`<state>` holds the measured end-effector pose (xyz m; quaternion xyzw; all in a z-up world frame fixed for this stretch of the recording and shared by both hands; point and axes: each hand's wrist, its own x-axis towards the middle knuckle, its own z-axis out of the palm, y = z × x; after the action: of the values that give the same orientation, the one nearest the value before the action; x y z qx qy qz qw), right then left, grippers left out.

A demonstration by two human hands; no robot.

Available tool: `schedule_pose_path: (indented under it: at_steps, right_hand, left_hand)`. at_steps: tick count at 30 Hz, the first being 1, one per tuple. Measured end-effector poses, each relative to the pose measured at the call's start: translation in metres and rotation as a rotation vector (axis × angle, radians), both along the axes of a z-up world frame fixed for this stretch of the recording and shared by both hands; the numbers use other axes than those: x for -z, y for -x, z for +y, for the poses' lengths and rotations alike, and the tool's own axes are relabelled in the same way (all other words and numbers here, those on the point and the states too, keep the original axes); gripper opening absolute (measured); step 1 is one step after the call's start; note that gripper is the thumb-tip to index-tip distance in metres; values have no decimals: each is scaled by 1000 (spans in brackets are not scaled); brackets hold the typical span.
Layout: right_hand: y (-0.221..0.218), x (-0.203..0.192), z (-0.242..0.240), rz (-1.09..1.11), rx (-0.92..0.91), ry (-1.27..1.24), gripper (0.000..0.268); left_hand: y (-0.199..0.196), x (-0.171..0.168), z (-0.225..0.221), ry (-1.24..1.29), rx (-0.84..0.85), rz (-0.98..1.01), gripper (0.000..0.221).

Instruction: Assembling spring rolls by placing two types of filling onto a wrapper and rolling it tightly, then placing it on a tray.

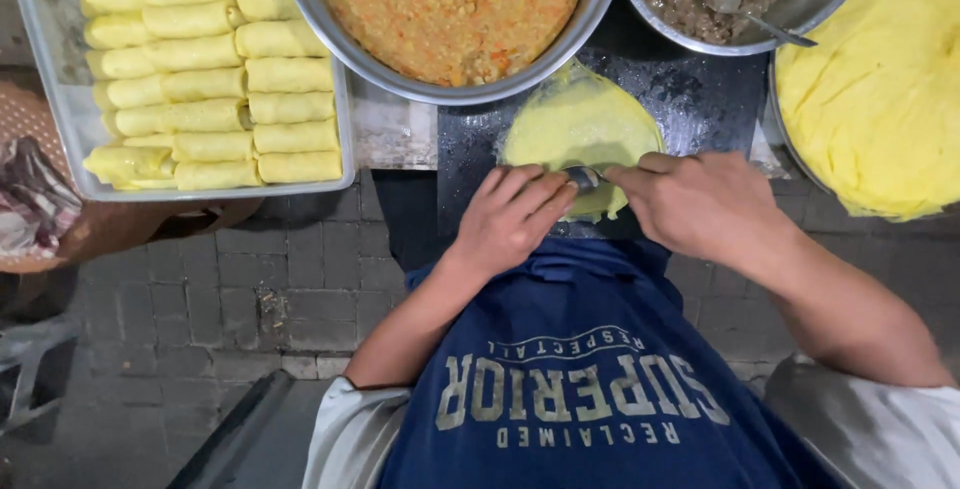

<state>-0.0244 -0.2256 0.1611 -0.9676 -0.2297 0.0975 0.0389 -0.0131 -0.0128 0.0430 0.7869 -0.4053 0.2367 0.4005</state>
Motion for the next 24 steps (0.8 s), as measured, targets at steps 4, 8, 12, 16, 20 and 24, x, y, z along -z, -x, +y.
schedule_pose_path:
  at_steps: [4, 8, 12, 16, 20, 24]
  right_hand:
    - [0, -5, 3, 77, 30, 42, 27]
    - [0, -1, 1, 76, 35, 60, 27]
    - [6, 15, -10, 46, -30, 363, 43]
    - [19, 22, -16, -261, -58, 399, 41]
    - [13, 24, -21, -19, 7, 261, 39]
    - [9, 24, -31, 62, 99, 83, 32]
  left_hand:
    - [8, 18, -9, -94, -64, -70, 17]
    - [11, 20, -10, -116, -93, -78, 18]
    - [8, 10, -3, -228, -42, 16, 10]
    - [9, 11, 0, -305, -36, 44, 13]
    - [8, 6, 9, -296, 9, 105, 22]
    - [3, 4, 20, -221, 20, 114, 22]
